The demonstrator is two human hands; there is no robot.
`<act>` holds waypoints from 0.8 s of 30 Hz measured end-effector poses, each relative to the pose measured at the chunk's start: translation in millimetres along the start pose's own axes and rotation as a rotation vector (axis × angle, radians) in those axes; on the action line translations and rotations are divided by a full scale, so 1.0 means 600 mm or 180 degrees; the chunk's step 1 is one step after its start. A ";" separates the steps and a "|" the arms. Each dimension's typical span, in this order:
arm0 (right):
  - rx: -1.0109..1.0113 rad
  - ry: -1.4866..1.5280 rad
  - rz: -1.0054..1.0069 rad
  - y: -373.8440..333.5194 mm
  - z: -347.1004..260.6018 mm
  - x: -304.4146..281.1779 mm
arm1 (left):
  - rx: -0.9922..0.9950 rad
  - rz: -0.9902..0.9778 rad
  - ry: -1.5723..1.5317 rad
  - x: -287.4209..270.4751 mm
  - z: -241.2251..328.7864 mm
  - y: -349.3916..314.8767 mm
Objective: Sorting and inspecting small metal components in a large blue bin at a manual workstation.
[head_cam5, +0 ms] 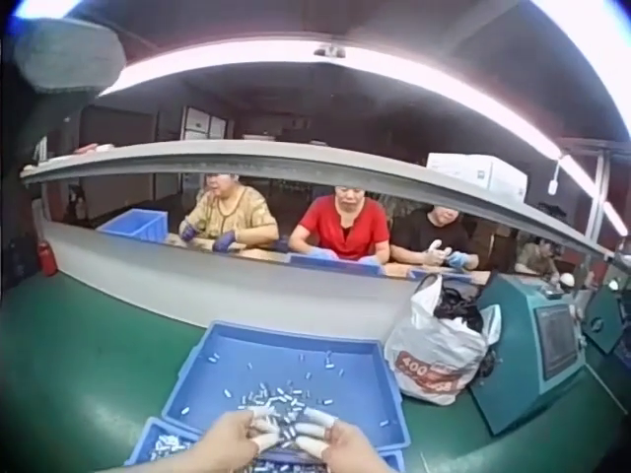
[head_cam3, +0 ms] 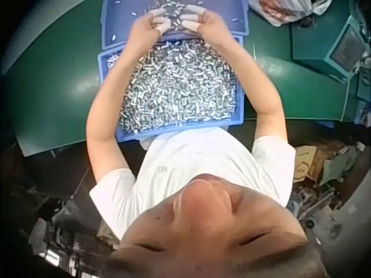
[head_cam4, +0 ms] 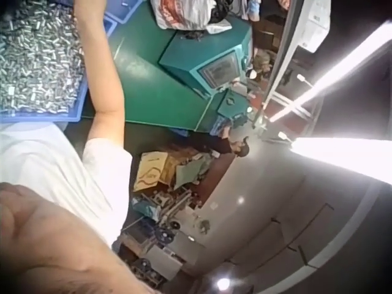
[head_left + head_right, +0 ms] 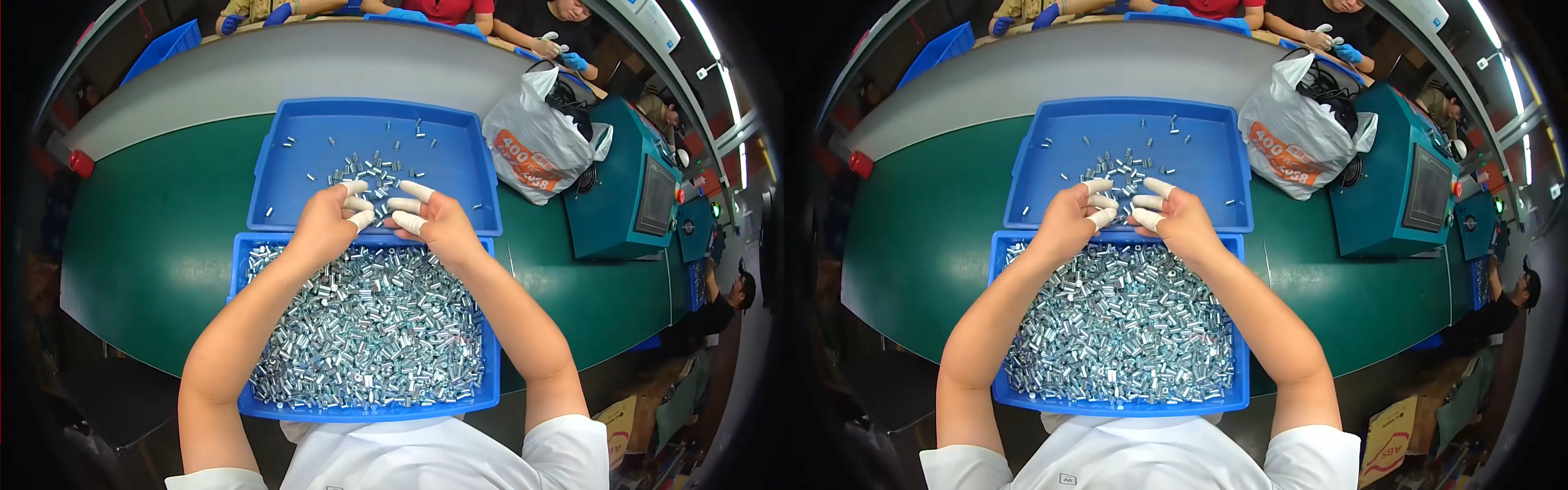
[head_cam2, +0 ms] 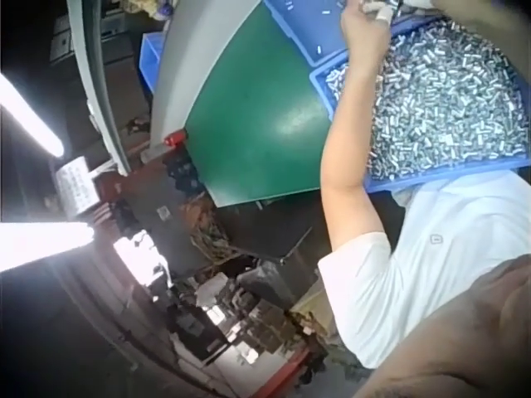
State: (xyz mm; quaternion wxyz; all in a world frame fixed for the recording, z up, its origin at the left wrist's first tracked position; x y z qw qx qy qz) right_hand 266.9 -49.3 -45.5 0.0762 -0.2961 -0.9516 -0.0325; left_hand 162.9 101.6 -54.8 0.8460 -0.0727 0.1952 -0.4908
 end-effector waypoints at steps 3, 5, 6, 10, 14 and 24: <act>-0.0120 -0.0534 0.0029 -0.030 -0.020 -0.021 | 0.0279 0.0111 0.0189 -0.023 0.006 -0.037; -0.0109 -0.0829 -0.0047 -0.074 -0.016 -0.043 | 0.0238 0.0046 0.0974 -0.024 0.034 -0.096; -0.0306 -0.1482 -0.0404 -0.102 -0.028 -0.043 | 0.0554 -0.0010 0.1461 -0.022 0.049 -0.132; -0.1200 -0.3093 -0.1379 -0.170 -0.097 0.017 | 0.1089 -0.0509 0.2589 0.022 0.064 -0.217; -0.1232 -0.3329 -0.1949 -0.165 -0.061 0.087 | 0.0801 -0.0628 0.3061 0.037 0.038 -0.225; -0.0733 -0.3487 -0.2194 -0.147 -0.055 0.085 | 0.0374 -0.0672 0.3244 0.048 0.042 -0.218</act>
Point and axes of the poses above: each hand's wrist, its own y-axis towards the middle knuckle, its own x-axis out of the palm, z = x × y, the point moved 6 cm from there along y, towards the middle knuckle, and after that the axes turned 15 degrees about -x, right-handed, at the moved point
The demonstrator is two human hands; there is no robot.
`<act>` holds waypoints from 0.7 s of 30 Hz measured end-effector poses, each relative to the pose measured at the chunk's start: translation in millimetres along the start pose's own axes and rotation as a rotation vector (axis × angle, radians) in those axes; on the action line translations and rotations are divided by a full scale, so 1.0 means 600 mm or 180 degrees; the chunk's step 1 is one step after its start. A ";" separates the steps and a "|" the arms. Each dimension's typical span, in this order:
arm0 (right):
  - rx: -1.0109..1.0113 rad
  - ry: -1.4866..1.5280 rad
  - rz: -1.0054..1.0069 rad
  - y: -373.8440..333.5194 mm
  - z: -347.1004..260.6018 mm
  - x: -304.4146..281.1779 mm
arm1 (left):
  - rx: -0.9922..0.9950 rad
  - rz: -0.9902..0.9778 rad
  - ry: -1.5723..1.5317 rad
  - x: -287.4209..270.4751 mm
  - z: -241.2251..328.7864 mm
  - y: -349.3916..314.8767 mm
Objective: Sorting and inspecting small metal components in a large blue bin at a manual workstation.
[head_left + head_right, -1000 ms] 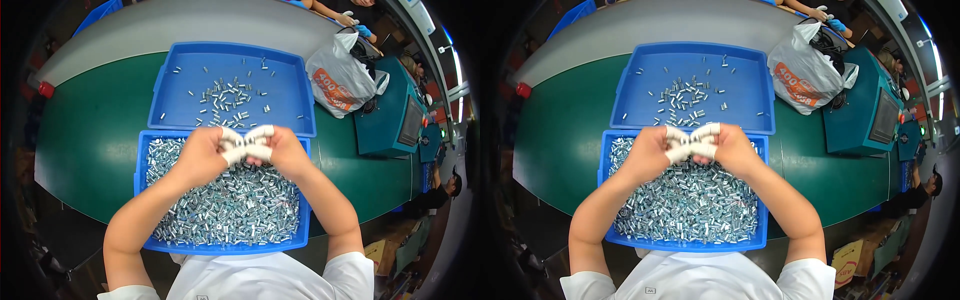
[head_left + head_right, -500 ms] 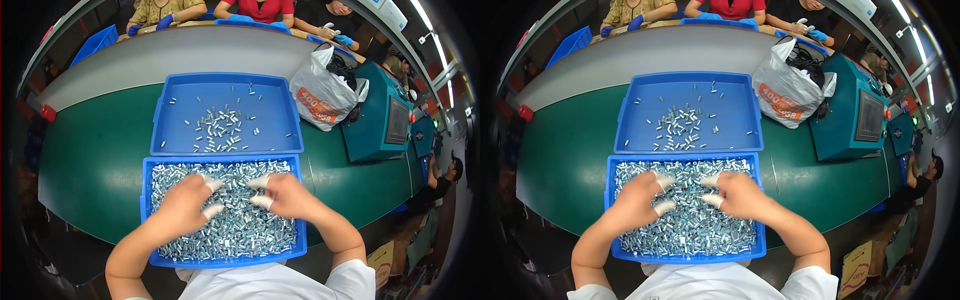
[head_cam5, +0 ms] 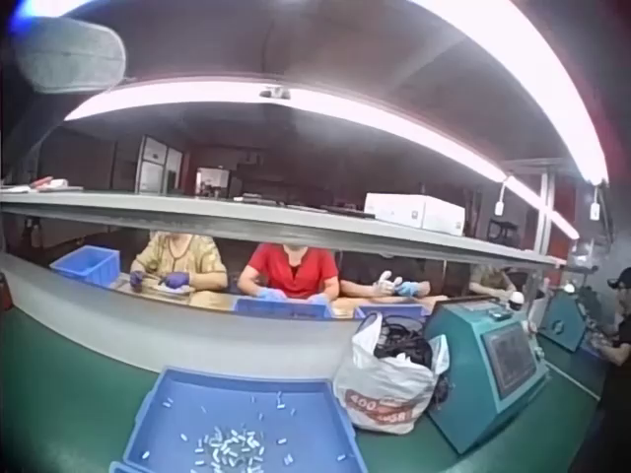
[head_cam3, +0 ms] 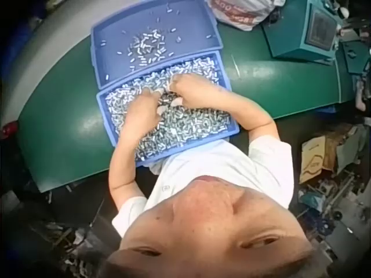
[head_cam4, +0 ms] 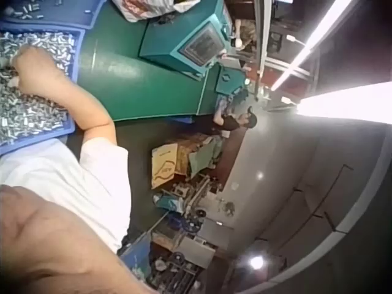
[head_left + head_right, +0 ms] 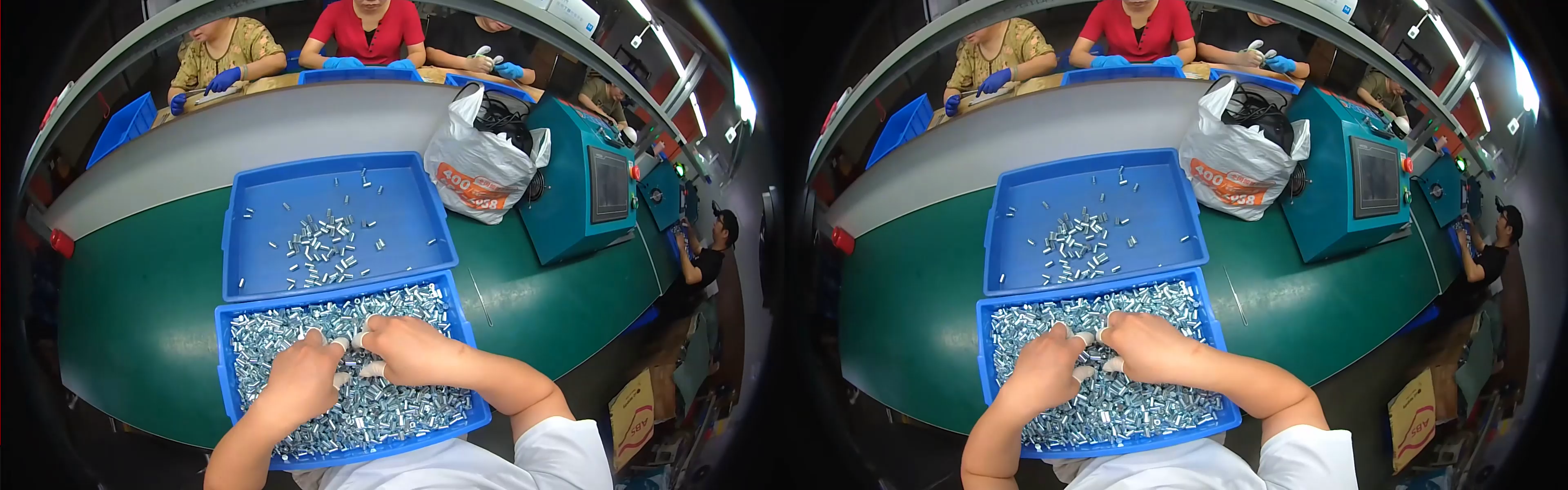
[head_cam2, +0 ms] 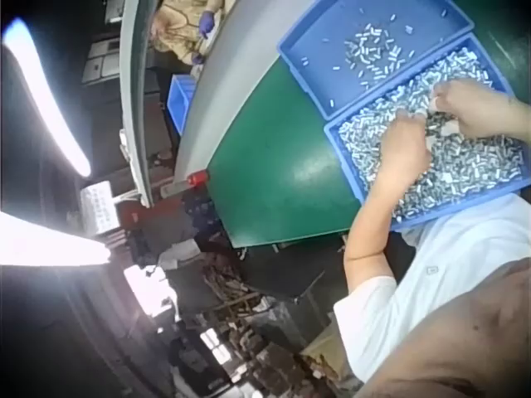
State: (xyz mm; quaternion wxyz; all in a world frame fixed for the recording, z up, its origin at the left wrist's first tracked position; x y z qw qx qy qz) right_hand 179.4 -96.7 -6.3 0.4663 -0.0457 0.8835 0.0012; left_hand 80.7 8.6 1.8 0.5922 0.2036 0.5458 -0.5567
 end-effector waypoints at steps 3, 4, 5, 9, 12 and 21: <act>-0.0075 -0.0139 0.0059 -0.008 -0.010 0.002 | 0.0065 0.0145 0.0313 -0.005 0.012 -0.012; -0.0156 -0.0207 0.0048 -0.010 -0.014 0.004 | 0.0116 0.0094 0.0232 -0.002 0.008 -0.009; -0.0064 -0.0102 -0.0052 -0.006 -0.015 -0.001 | 0.0144 0.0053 0.0159 -0.002 0.002 -0.007; -0.0179 -0.0165 0.0016 -0.003 -0.011 0.001 | 0.0121 0.0192 -0.0223 -0.006 -0.010 -0.008; -0.0151 -0.0211 -0.0015 -0.003 0.001 -0.003 | 0.0226 0.0299 -0.0340 -0.006 -0.012 0.000; -0.0096 0.0077 0.0312 -0.012 0.017 -0.042 | 0.0386 0.0796 -0.0621 -0.001 -0.022 0.007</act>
Point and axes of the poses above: each hand's wrist, its own y-axis towards the middle knuckle, its own x-axis out of the palm, z = x × y, the point moved 6 cm from there along y, towards the middle knuckle, and after that the axes turned 15 degrees about -x, right-handed, at the moved point
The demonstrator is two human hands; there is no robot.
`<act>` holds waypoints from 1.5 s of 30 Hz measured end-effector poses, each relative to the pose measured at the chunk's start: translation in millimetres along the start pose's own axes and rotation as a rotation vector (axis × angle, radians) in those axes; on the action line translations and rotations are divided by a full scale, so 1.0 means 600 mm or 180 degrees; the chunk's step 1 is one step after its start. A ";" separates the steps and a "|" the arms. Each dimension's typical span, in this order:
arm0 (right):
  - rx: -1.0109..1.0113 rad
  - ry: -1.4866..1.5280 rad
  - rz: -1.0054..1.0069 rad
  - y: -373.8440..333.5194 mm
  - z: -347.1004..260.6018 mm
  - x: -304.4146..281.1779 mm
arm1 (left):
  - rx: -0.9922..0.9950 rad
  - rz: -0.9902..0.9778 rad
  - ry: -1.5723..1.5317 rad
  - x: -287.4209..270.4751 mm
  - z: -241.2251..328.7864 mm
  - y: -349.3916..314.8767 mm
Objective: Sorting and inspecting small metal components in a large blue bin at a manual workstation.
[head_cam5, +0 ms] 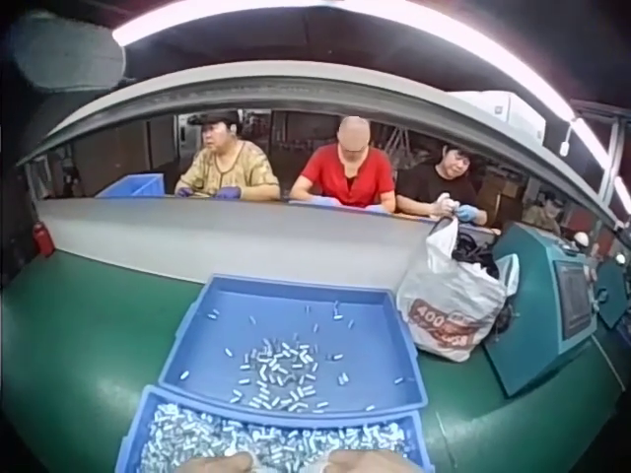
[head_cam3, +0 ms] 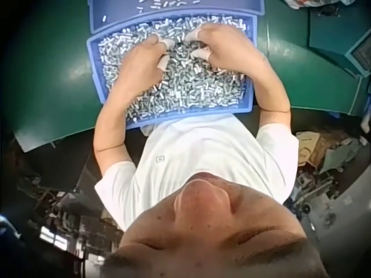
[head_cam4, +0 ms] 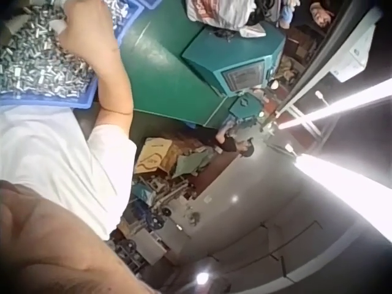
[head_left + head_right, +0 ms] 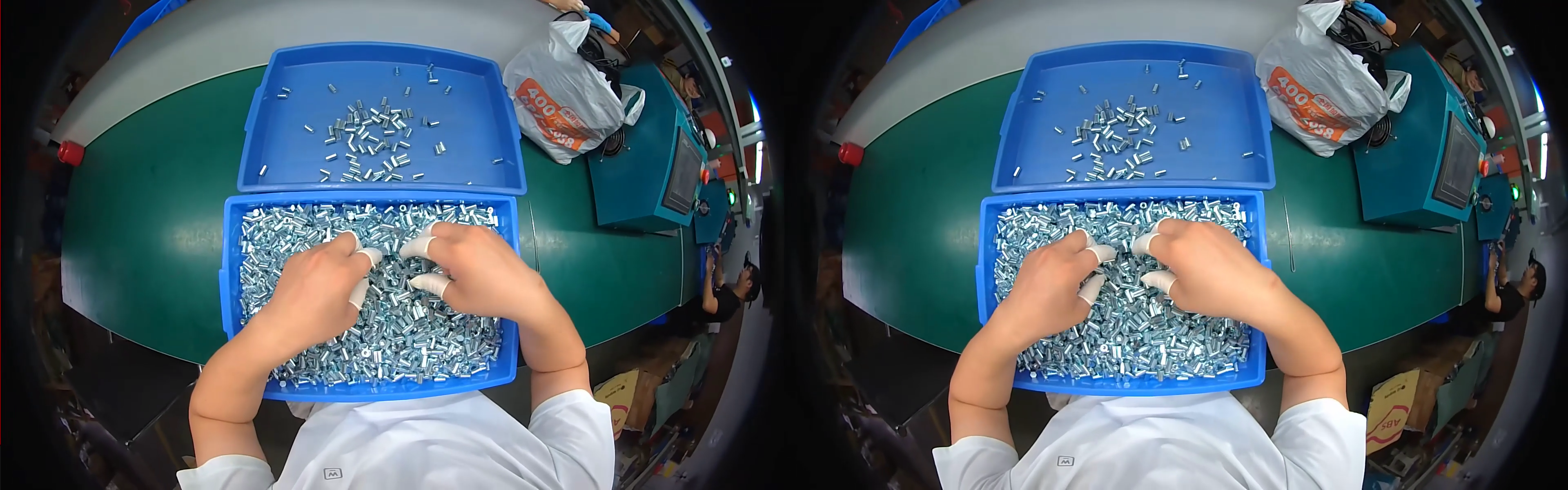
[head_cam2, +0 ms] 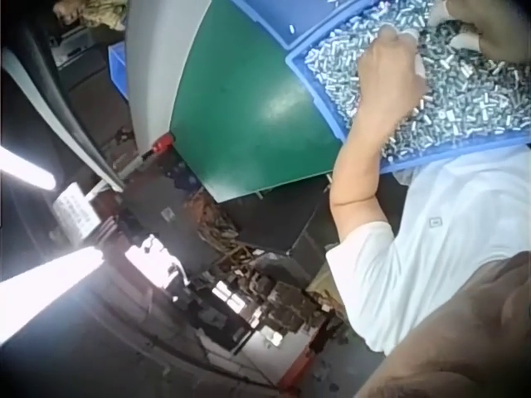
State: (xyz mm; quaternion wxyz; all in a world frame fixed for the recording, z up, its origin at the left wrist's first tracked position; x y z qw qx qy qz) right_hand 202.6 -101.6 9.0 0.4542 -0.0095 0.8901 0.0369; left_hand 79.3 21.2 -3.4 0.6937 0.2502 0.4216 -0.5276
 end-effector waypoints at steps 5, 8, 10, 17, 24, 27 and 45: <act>0.0059 -0.0167 0.0037 -0.008 0.008 -0.004 | 0.0064 -0.0058 -0.0098 -0.002 -0.008 -0.001; 0.0053 -0.0236 -0.0169 -0.004 0.003 0.005 | 0.0054 -0.0236 -0.0034 0.002 -0.009 -0.001; 0.0054 -0.0139 -0.0233 -0.003 0.009 0.010 | 0.0120 -0.0176 0.0083 0.004 -0.011 0.000; 0.0022 0.0367 -0.0108 -0.004 0.021 0.004 | -0.0358 0.0047 -0.1164 -0.027 -0.030 0.012; 0.0257 -0.0130 0.0161 -0.006 0.014 0.000 | 0.0117 0.0132 -0.0497 -0.039 -0.038 0.003; 0.0110 0.0085 0.0206 -0.002 0.016 0.003 | -0.0004 -0.0281 -0.0232 -0.033 -0.026 -0.006; 0.0066 0.0865 0.0672 -0.003 0.035 -0.020 | 0.0271 -0.0263 0.0366 -0.021 -0.014 -0.008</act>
Point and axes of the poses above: each hand's wrist, its own y-axis towards the middle knuckle, its own x-axis out of the palm, z = x × y, the point moved 6 cm from there along y, towards the middle knuckle, and after that the axes turned 15 degrees about -x, right-handed, at the moved point
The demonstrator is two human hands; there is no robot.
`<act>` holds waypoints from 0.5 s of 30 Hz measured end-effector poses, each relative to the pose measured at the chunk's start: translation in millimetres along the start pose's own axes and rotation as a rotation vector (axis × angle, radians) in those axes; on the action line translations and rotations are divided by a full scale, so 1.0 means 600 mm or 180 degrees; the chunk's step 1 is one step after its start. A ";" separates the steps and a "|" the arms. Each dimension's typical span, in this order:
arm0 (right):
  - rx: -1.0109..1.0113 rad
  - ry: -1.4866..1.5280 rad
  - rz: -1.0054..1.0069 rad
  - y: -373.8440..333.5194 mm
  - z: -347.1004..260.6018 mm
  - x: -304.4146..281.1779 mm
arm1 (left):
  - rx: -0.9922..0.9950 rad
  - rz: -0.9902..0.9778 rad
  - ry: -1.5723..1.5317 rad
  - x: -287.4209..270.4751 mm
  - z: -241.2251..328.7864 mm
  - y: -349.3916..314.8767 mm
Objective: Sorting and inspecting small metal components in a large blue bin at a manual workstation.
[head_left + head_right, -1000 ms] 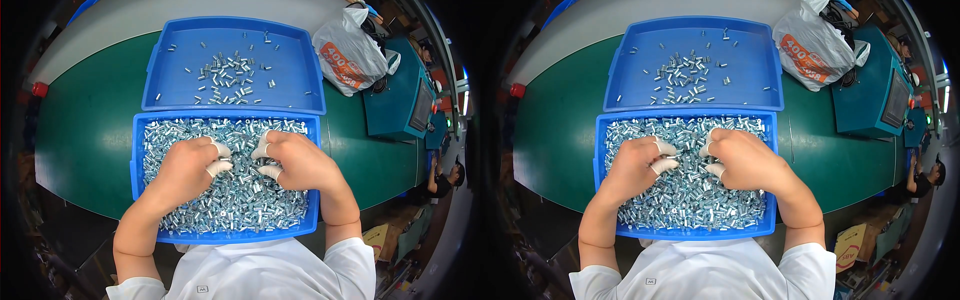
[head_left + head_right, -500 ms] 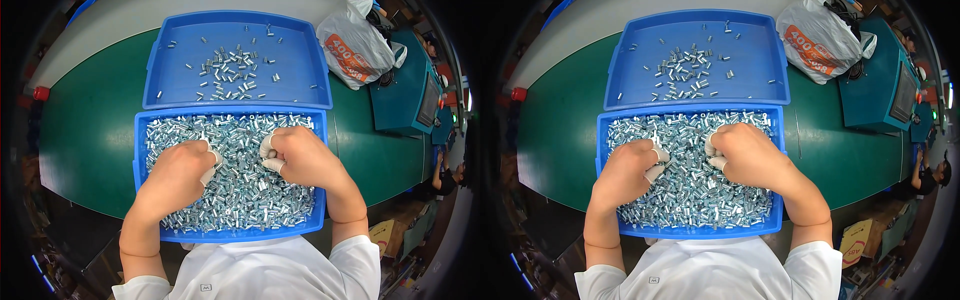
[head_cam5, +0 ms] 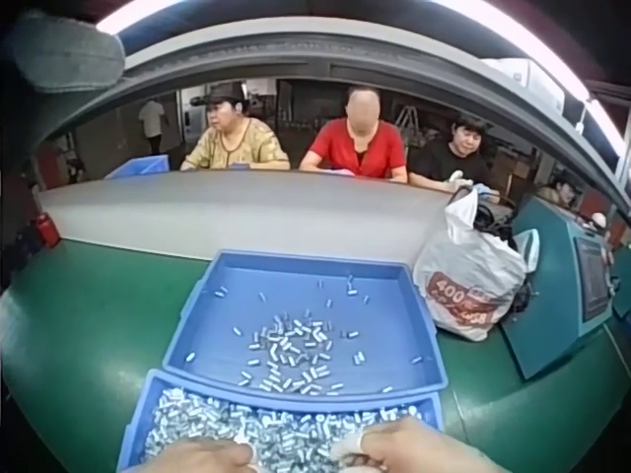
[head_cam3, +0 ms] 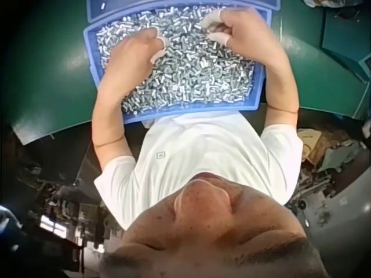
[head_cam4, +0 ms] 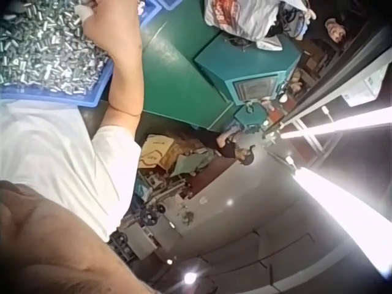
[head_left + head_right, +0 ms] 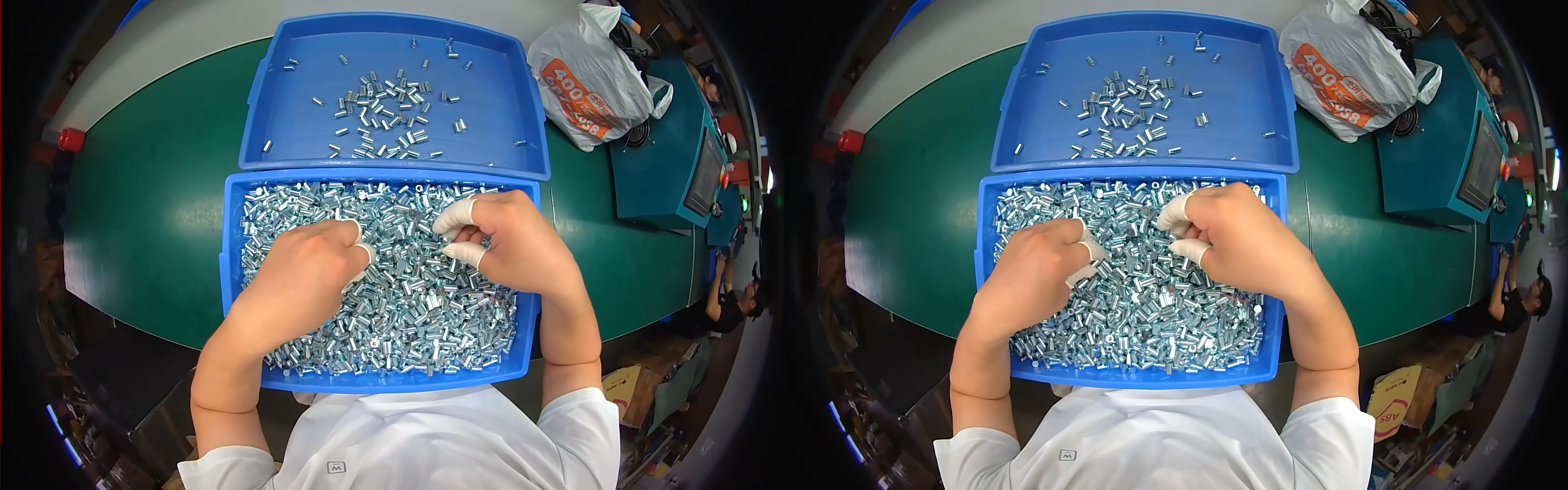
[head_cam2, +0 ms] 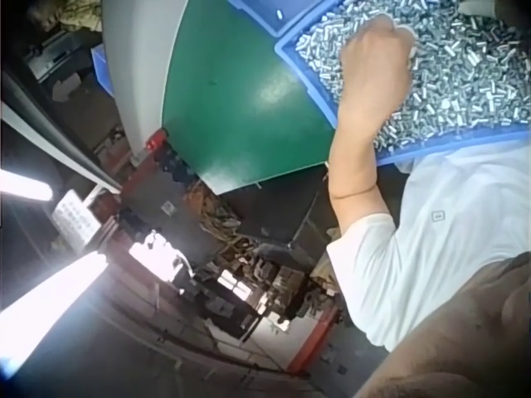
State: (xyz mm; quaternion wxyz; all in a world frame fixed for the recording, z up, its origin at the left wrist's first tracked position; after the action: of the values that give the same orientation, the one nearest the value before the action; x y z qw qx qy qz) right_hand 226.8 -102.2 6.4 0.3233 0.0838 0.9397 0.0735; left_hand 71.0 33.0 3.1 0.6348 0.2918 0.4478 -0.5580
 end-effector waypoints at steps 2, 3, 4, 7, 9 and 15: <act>-0.0144 -0.0184 -0.0052 0.002 0.003 0.011 | -0.0023 0.0071 -0.0015 -0.002 0.000 0.002; -0.0236 -0.0273 -0.0117 0.002 0.003 0.019 | -0.0043 0.0139 -0.0030 -0.003 0.000 0.004; -0.0337 -0.0356 -0.0183 0.005 0.000 0.025 | -0.0053 0.0142 -0.0024 -0.002 0.000 0.006; -0.0196 -0.0523 -0.0226 0.003 -0.001 0.030 | -0.0139 0.0350 -0.0255 -0.004 -0.008 0.009; -0.0117 -0.0566 -0.0236 0.000 0.002 0.031 | -0.0112 0.0352 -0.0461 -0.007 -0.015 0.006; -0.0211 -0.1091 -0.0435 -0.004 0.000 0.032 | -0.0037 -0.0028 -0.0045 -0.012 -0.002 -0.001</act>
State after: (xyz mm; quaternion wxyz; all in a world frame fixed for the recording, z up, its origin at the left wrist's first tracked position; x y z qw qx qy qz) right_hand 211.4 -100.6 -5.4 0.4856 0.0203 0.8714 0.0669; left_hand 70.0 37.1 9.0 0.6372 0.2821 0.4478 -0.5603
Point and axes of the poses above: each hand's wrist, its own y-axis towards the middle knuckle, its own x-axis out of the palm, z = x × y, the point moved 6 cm from there along y, towards the middle knuckle, and after that the axes turned 15 degrees about -x, right-handed, at the moved point
